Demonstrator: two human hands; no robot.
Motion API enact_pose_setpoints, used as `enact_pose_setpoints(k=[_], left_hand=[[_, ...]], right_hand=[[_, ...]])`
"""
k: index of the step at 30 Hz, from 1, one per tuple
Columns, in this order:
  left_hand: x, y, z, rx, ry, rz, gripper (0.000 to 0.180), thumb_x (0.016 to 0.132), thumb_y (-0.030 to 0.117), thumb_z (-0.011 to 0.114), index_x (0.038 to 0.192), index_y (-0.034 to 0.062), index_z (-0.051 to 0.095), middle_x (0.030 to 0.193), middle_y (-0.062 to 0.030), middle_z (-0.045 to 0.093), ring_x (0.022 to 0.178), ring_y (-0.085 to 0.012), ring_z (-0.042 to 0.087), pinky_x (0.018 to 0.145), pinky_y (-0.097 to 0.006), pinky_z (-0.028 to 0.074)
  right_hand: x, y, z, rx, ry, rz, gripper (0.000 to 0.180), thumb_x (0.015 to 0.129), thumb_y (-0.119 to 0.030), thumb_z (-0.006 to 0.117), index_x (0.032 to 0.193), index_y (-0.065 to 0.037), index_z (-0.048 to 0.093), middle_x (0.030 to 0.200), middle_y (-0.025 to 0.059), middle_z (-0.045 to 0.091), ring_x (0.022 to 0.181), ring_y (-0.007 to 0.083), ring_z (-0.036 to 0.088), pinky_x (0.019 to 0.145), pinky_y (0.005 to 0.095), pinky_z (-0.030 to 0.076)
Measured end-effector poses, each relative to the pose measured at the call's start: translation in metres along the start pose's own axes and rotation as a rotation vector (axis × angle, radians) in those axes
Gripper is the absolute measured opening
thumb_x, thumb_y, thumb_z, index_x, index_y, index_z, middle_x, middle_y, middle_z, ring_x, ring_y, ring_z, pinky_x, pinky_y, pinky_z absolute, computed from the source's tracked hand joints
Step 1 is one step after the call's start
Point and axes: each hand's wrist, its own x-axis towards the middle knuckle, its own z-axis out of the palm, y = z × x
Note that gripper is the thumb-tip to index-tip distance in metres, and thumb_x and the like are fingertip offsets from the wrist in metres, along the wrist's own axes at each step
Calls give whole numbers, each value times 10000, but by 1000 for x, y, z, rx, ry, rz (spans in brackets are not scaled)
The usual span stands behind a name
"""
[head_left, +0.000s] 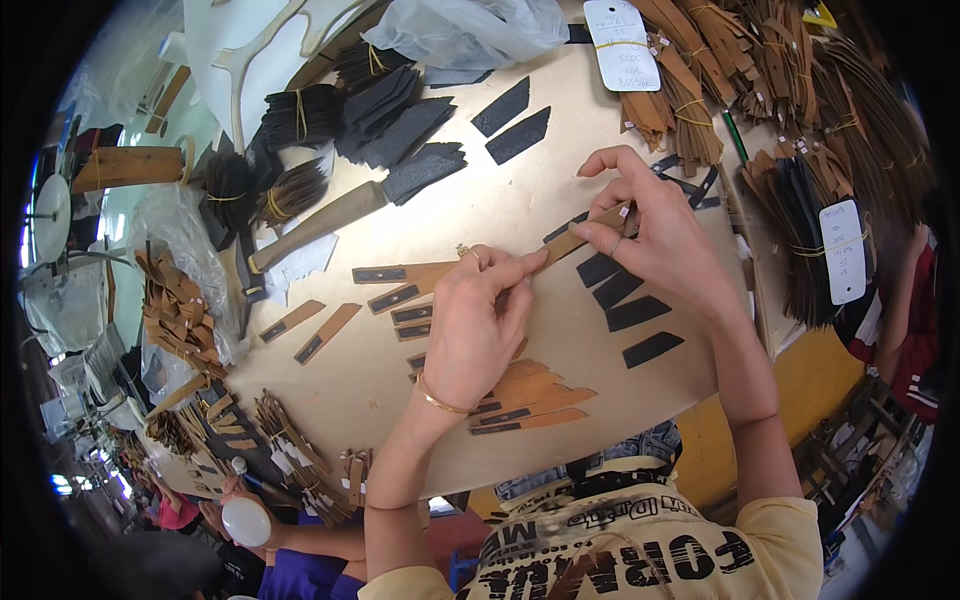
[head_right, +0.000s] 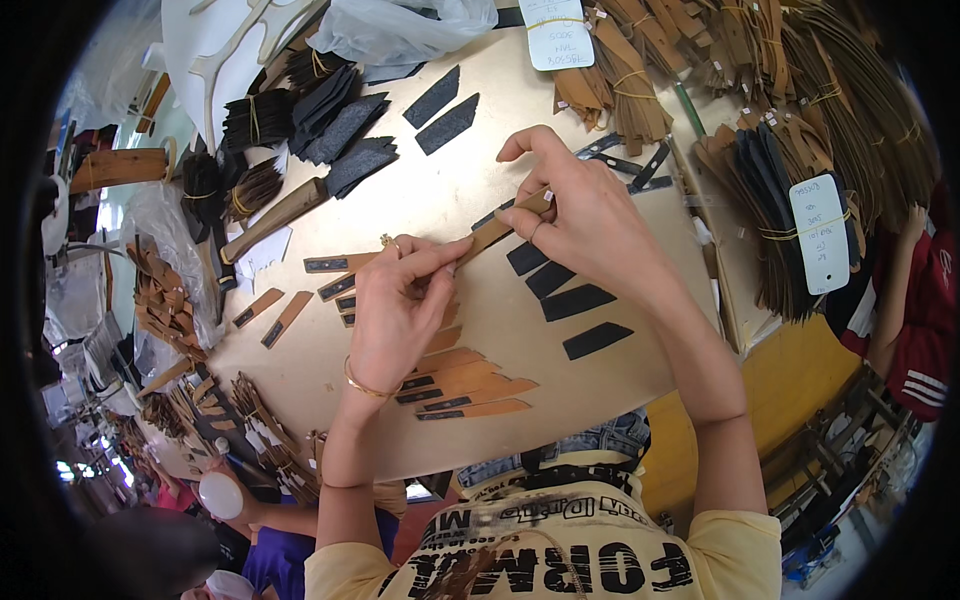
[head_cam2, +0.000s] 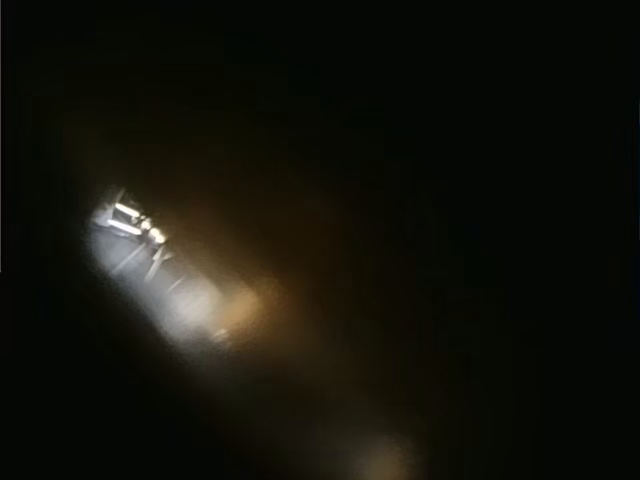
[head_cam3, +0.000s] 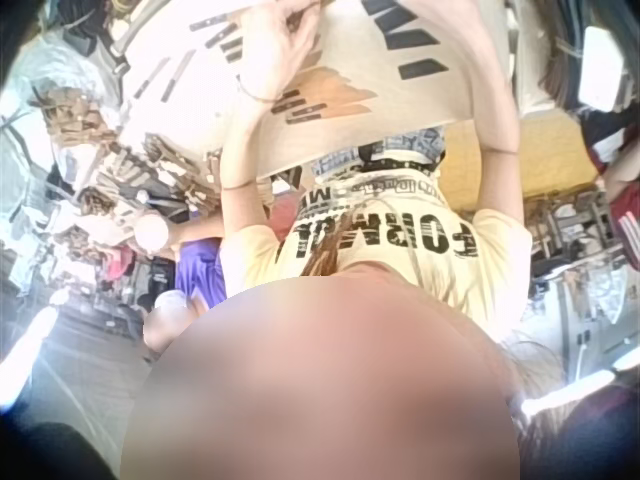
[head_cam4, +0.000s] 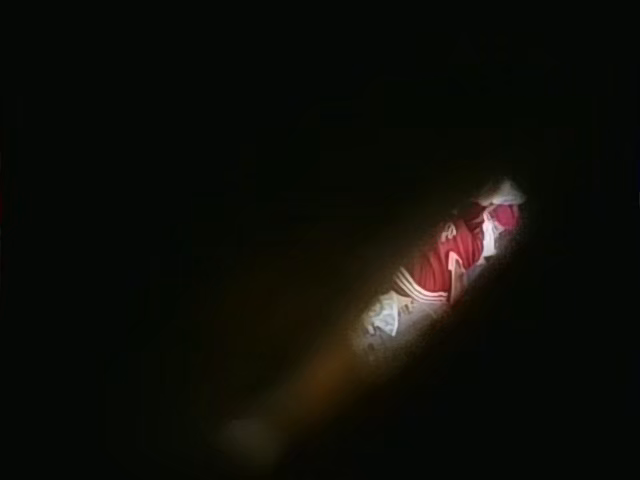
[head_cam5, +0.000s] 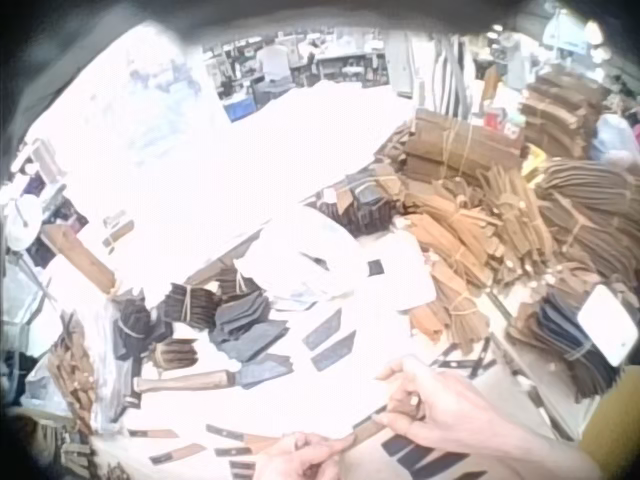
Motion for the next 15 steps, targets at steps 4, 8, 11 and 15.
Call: enact_pose_setpoints(k=[4, 8, 11, 15], left_hand=[[1, -3, 1, 20, 6, 17, 279, 870, -42, 594, 1101, 26, 736, 787, -79, 595, 632, -132, 541, 583, -261, 453], [2, -4, 1, 35, -1, 17, 284, 869, -46, 592, 1103, 28, 736, 788, -67, 576, 628, -122, 524, 571, -256, 440], [2, -5, 1, 48, 7, 28, 286, 871, -48, 592, 1105, 31, 736, 786, -59, 567, 622, -112, 510, 562, -251, 428], [3, -4, 2, 44, 8, 21, 291, 872, -50, 595, 1110, 37, 737, 783, -54, 564, 618, -108, 504, 558, -253, 422]], right_hand=[[0, -1, 0, -2, 0, 19, 399, 834, -99, 731, 1162, -84, 503, 775, 96, 689, 674, 267, 702, 606, 352, 509], [1, 0, 0, -8, 1, 12, 398, 834, -104, 733, 1155, -83, 499, 770, 92, 689, 664, 263, 693, 607, 353, 501], [1, 0, 0, -11, 2, 13, 395, 835, -105, 733, 1149, -84, 494, 768, 89, 688, 654, 257, 684, 604, 351, 494], [1, 0, 0, -2, 0, 19, 391, 835, -99, 732, 1142, -85, 491, 766, 86, 687, 647, 254, 679, 600, 347, 490]])
